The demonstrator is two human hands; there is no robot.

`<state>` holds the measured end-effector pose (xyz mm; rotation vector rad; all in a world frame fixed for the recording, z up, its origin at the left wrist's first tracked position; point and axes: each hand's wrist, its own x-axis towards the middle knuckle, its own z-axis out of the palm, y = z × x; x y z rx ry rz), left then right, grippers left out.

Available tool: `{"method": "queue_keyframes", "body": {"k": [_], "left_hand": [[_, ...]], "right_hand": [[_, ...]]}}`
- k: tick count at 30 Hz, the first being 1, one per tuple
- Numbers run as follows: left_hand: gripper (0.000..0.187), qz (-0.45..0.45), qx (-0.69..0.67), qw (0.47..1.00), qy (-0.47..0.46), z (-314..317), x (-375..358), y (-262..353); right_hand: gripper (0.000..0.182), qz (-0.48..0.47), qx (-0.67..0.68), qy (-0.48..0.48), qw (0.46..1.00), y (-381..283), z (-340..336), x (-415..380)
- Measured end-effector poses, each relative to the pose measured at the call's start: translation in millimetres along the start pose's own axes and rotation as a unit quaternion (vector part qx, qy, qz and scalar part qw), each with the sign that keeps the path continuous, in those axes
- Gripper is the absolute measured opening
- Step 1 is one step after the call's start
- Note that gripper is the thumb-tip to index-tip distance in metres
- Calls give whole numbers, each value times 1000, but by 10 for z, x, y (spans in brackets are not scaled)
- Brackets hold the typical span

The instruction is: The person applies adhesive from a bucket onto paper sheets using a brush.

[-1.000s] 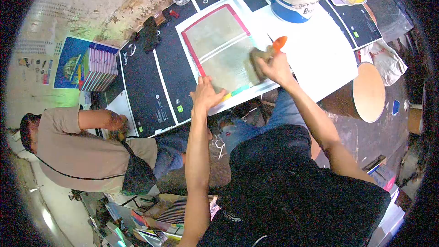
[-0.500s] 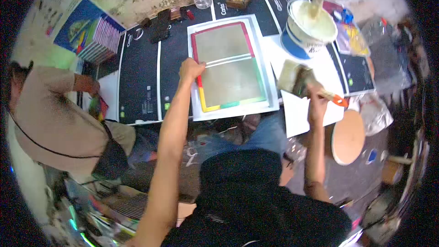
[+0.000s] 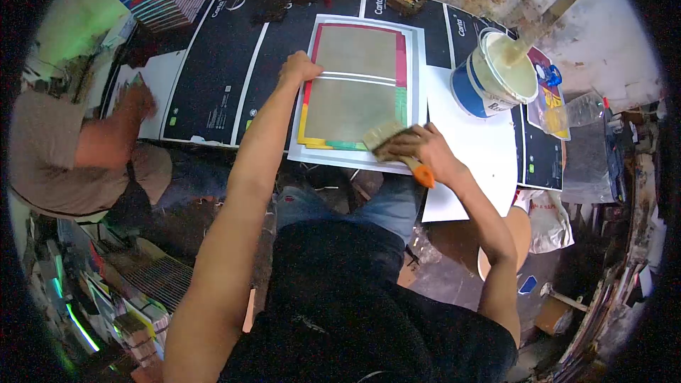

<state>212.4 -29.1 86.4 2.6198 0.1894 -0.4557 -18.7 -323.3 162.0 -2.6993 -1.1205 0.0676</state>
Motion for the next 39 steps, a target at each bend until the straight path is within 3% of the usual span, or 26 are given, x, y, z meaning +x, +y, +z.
{"method": "queue_keyframes", "body": {"k": [3, 6, 7, 8, 10, 12, 14, 16, 18, 20, 22, 27, 30, 32, 34, 36, 39], "left_hand": [[61, 6, -5, 1000, 3, 47, -7, -50], [61, 14, -12, 1000, 10, 24, 43, -49], [61, 12, -18, 1000, 10, 37, 40, -77], [61, 14, -26, 1000, -7, 74, 91, -121], [59, 17, -41, 998, -35, 84, 200, -176], [58, 27, -47, 998, -12, 71, 151, -180], [58, 34, -54, 998, -10, 68, 114, -200], [58, 40, -69, 996, -26, 76, 148, -222], [59, 38, -67, 997, -8, 93, 155, -226], [61, 31, -86, 996, -7, 141, 137, -261], [62, 26, -83, 996, 15, 162, 154, -264], [62, 55, -72, 996, -8, 164, 252, -308], [60, 52, -80, 995, -3, 76, 144, -272], [58, 60, -92, 994, -26, 142, 217, -313], [57, 69, -89, 993, -18, 113, 214, -304], [54, 81, -78, 994, -14, 128, 236, -312], [52, 65, -86, 994, -7, 128, 236, -344]], "right_hand": [[28, 36, -17, -122, 992, -127, -272, -287], [27, 22, 35, -58, 997, -82, -417, -385], [26, 1, 112, 57, 992, 76, -316, -358], [19, 32, 70, 195, 978, 51, -260, -269], [12, 195, 188, 375, 887, 145, -74, -34], [19, 314, 244, 487, 778, 401, 68, 385], [25, 350, 288, 544, 706, 561, 143, 839], [33, 363, 360, 521, 684, 847, 462, 1130], [34, 447, 256, 440, 736, 1048, 726, 1208], [36, 435, 230, 405, 771, 1085, 768, 985], [31, 386, 177, 440, 791, 1261, 851, 702], [25, 441, 101, 478, 753, 665, 307, 518], [27, 378, 227, 526, 727, 541, 440, 570], [22, 373, 217, 492, 756, 378, 605, 652], [22, 456, 193, 409, 766, 219, 842, 601], [23, 432, 177, 416, 780, 89, 940, 318], [20, 455, 222, 466, 726, -155, 906, -106]]}}
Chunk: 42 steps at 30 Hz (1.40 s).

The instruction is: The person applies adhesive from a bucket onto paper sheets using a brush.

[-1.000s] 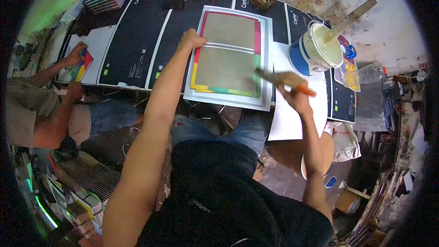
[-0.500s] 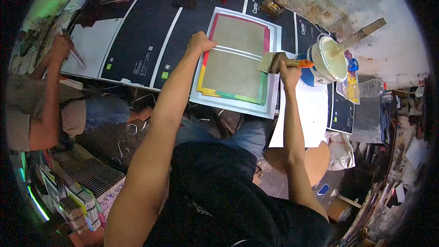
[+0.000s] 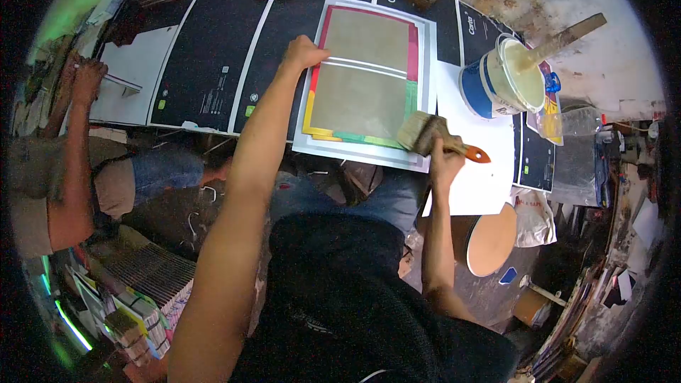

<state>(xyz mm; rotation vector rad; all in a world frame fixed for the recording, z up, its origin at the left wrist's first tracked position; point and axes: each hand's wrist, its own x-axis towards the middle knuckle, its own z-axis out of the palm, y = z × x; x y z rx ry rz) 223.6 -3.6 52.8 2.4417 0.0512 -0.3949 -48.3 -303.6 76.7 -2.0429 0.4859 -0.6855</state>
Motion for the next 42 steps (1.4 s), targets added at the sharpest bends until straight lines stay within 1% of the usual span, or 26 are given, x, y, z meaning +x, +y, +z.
{"method": "queue_keyframes", "body": {"k": [1, 4, 7, 8, 9, 11, 12, 13, 15, 17, 19, 21, 22, 24, 25, 26, 27, 28, 30, 31, 35, 36, 39, 40, 41, 42], "left_hand": [[52, -6, -5, 1000, 2, -5, -2, 25], [56, -6, -22, 998, -51, -75, -14, 67], [57, -9, -3, 999, -34, -27, 28, 40], [57, -15, 14, 1000, -14, -20, 16, 60], [57, -17, 12, 1000, -16, -33, 2, 68], [58, -19, 5, 1000, -18, 2, 47, 18], [56, -13, -3, 999, -31, 23, 88, -32], [52, 9, 25, 999, -18, -33, 23, 15], [47, -1, -23, 1000, -17, -77, -68, 47], [43, -9, -60, 998, -21, -70, -37, 0], [38, -11, -76, 997, -14, -94, -22, -59], [34, -10, -72, 997, 6, -208, -77, -179], [30, -9, -79, 996, 30, -275, -111, -273], [30, -15, -47, 998, 33, -518, -237, -463], [30, -17, -32, 999, 34, -677, -276, -556], [31, -19, 11, 998, 55, -770, -202, -789], [29, -60, -39, 997, 33, -936, -303, -864], [31, -74, -32, 995, 52, -1061, -312, -1022], [33, -101, 2, 991, 86, -1308, -328, -1365], [33, -115, 30, 988, 102, -1461, -349, -1503], [31, -174, 108, 964, 168, -1934, -530, -1792], [38, -169, 144, 965, 137, -2060, -502, -1899], [52, -218, 118, 920, 305, -1979, -776, -1606], [62, -202, 102, 938, 263, -1992, -592, -1867], [60, -179, 94, 946, 254, -1971, -528, -1938], [58, -154, 86, 954, 245, -1901, -458, -1938]], "right_hand": [[19, 6, 5, 8, 1000, -77, -108, -32], [19, 39, 55, 56, 996, -334, -223, -27], [17, 49, 73, 34, 996, -496, -36, 0], [14, 17, 74, 8, 997, -442, 63, -12], [11, 11, 17, -15, 1000, -460, 141, -34], [9, -15, -16, -29, 999, -223, 157, -117], [8, -25, -17, -16, 999, -70, 72, -165], [8, -38, -16, -4, 999, 52, -58, -181], [6, 23, 91, 36, 995, 120, -374, -284], [4, 4, 35, 65, 997, 442, -859, -329], [6, 82, 69, 127, 986, 924, -1353, -440], [9, 96, 96, 203, 970, 1032, -1671, -585], [12, 148, 231, 224, 935, 1327, -1963, -654], [19, 173, 247, 246, 921, 1333, -2095, -755], [23, 145, 132, 248, 949, 949, -2090, -763], [32, 164, 135, 263, 941, 859, -2094, -746], [41, 183, 138, 278, 933, 838, -2062, -758], [37, 165, 121, 254, 945, 1040, -2172, -782], [38, 173, 125, 268, 940, 1091, -2134, -770], [40, 170, 124, 276, 938, 1001, -2091, -749], [46, 179, 131, 247, 943, 846, -1983, -682], [46, 189, 129, 247, 941, 881, -1998, -678], [46, 206, 147, 262, 931, 737, -1926, -647], [45, 218, 154, 268, 926, 565, -1883, -642], [45, 229, 160, 274, 920, 465, -1863, -624], [45, 208, 152, 272, 927, 457, -1864, -610]]}}
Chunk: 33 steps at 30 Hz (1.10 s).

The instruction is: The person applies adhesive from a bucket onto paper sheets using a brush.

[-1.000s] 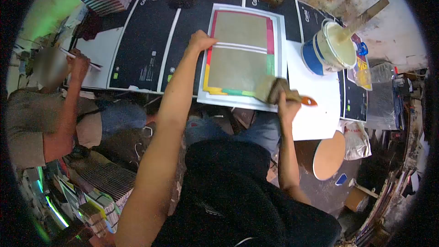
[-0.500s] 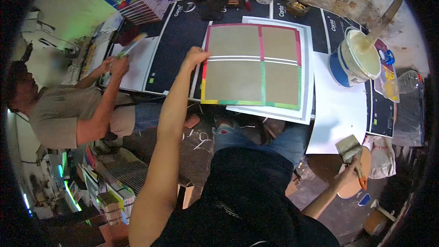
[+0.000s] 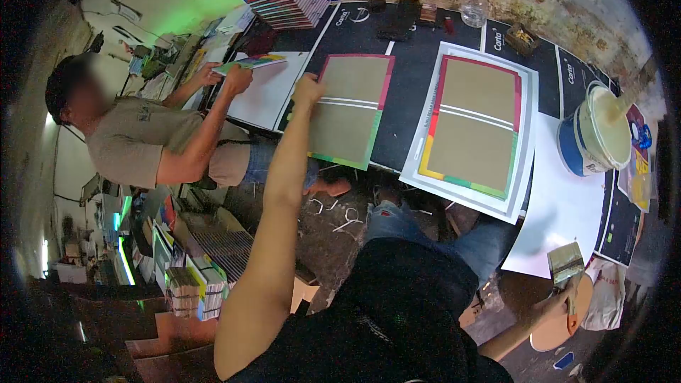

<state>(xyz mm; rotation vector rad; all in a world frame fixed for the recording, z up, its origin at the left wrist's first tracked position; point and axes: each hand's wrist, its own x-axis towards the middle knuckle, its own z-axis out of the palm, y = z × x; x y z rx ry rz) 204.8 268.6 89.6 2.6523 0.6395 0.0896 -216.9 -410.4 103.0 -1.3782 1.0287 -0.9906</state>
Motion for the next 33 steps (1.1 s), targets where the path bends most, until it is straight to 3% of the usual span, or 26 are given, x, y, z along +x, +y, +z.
{"method": "queue_keyframes", "body": {"k": [3, 5, 7, 12, 16, 17, 18, 20, 21, 23, 25, 26, 27, 28, 33], "left_hand": [[50, 61, -1, 998, 27, 74, -305, 447], [41, 223, -31, 953, 201, -68, -704, 869], [35, 322, -160, 882, 305, -348, -946, 1257], [20, 406, -379, 723, 411, -1497, -2051, 1813], [12, 393, -513, 630, 432, -1668, -1971, 1794], [12, 380, -487, 642, 454, -1557, -1624, 1699], [13, 331, -435, 699, 461, -1429, -1233, 1547], [18, 163, -383, 755, 507, -779, -405, 1275], [19, 26, -194, 858, 475, -36, 244, 708], [20, -159, -189, 918, 310, 201, -335, 632], [24, -41, -244, 909, 335, 372, -262, 750], [26, 18, -261, 904, 338, 495, -286, 729], [25, 12, -265, 908, 325, 572, -288, 756], [24, 0, -267, 911, 316, 605, -286, 784], [19, 23, -272, 910, 311, 371, -394, 948]], "right_hand": [[45, -6, -2, 1, 1000, -14, 54, -2], [45, -6, -4, 4, 1000, -35, 101, -18], [45, -7, -3, 5, 1000, -45, 115, -19], [45, -13, -9, 11, 1000, -94, 161, -46], [45, -17, -3, 14, 1000, -125, 227, -70], [45, -17, 1, 14, 1000, -132, 246, -73], [45, -18, 4, 15, 1000, -143, 257, -64], [45, -18, 13, 16, 1000, -181, 210, -47], [45, -15, 18, 16, 1000, -199, 205, -44], [45, -3, 29, 9, 1000, -196, 199, -31], [45, 2, 21, -41, 999, -99, 114, 47], [46, -86, -106, -88, 987, 162, -130, 160], [46, -183, -221, -113, 951, 401, -361, 261], [46, -194, -233, -93, 949, 375, -399, 289], [46, -60, -73, -39, 995, 174, -169, 193]]}}
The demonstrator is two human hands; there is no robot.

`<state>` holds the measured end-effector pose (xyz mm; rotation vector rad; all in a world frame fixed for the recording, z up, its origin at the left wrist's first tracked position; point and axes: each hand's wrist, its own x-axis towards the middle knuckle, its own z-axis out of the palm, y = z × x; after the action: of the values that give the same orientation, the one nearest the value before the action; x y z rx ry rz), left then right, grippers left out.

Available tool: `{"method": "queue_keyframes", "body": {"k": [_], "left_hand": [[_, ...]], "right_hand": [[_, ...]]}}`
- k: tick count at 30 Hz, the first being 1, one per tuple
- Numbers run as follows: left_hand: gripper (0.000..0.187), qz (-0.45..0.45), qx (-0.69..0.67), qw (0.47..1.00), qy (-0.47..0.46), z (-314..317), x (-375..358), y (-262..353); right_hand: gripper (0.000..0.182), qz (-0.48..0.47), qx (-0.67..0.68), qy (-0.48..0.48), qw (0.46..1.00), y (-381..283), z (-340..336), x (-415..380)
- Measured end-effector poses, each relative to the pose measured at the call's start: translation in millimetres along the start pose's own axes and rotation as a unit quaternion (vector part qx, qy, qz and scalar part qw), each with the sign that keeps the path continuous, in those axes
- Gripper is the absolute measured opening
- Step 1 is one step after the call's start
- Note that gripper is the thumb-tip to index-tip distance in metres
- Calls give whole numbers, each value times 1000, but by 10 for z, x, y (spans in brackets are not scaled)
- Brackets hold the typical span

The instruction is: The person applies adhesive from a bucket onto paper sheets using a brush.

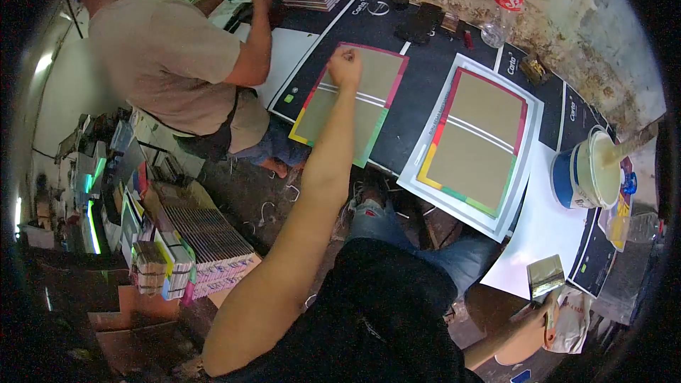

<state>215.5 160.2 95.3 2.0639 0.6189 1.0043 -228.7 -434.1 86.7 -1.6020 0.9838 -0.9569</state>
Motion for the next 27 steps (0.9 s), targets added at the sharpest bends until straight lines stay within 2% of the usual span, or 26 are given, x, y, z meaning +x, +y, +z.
{"method": "queue_keyframes", "body": {"k": [5, 8, 9, 10, 11, 12, 13, 14, 17, 18, 20, 22, 24, 27], "left_hand": [[18, 38, -60, 997, -29, -5, 58, 144], [17, 141, -23, 987, -78, -92, -242, 422], [15, 124, -117, 982, -82, -49, -438, 414], [14, 106, -221, 964, -100, 59, -691, 427], [12, 67, -240, 953, -170, -52, -920, 559], [12, 144, -252, 943, -164, -78, -1125, 593], [13, 133, -232, 950, -160, -185, -1374, 682], [14, 49, -232, 937, -255, -309, -1541, 651], [13, 103, -259, 913, -296, -683, -1855, 577], [13, 113, -251, 909, -312, -821, -1892, 536], [13, 44, -239, 906, -348, -1005, -1963, 161], [13, 64, -128, 932, -334, -1319, -1964, 76], [16, 16, -144, 924, -355, -1612, -2003, -80], [20, 13, -101, 926, -363, -1926, -2068, -421]], "right_hand": [[47, 58, 70, -32, 995, -88, 278, -59], [47, 116, 141, -86, 979, -186, 526, -110], [47, 144, 174, -105, 969, -246, 581, -129], [47, 217, 283, -114, 927, -578, 714, -234], [43, 215, 305, -69, 925, -632, 724, -199], [41, 204, 324, -73, 921, -644, 693, -53], [41, 158, 336, -72, 926, -815, 758, 77], [41, 69, 335, -68, 937, -1110, 862, 185], [41, -165, 246, -69, 953, -1974, 1111, 593], [39, -198, 157, -45, 967, -2237, 1188, 691], [42, -248, -19, -97, 964, -2499, 1212, 1098], [35, -253, -63, -177, 949, -2589, 1357, 1521], [33, -293, -148, -214, 920, -2638, 1628, 1733], [42, -357, -212, -253, 874, -2412, 2041, 2063]]}}
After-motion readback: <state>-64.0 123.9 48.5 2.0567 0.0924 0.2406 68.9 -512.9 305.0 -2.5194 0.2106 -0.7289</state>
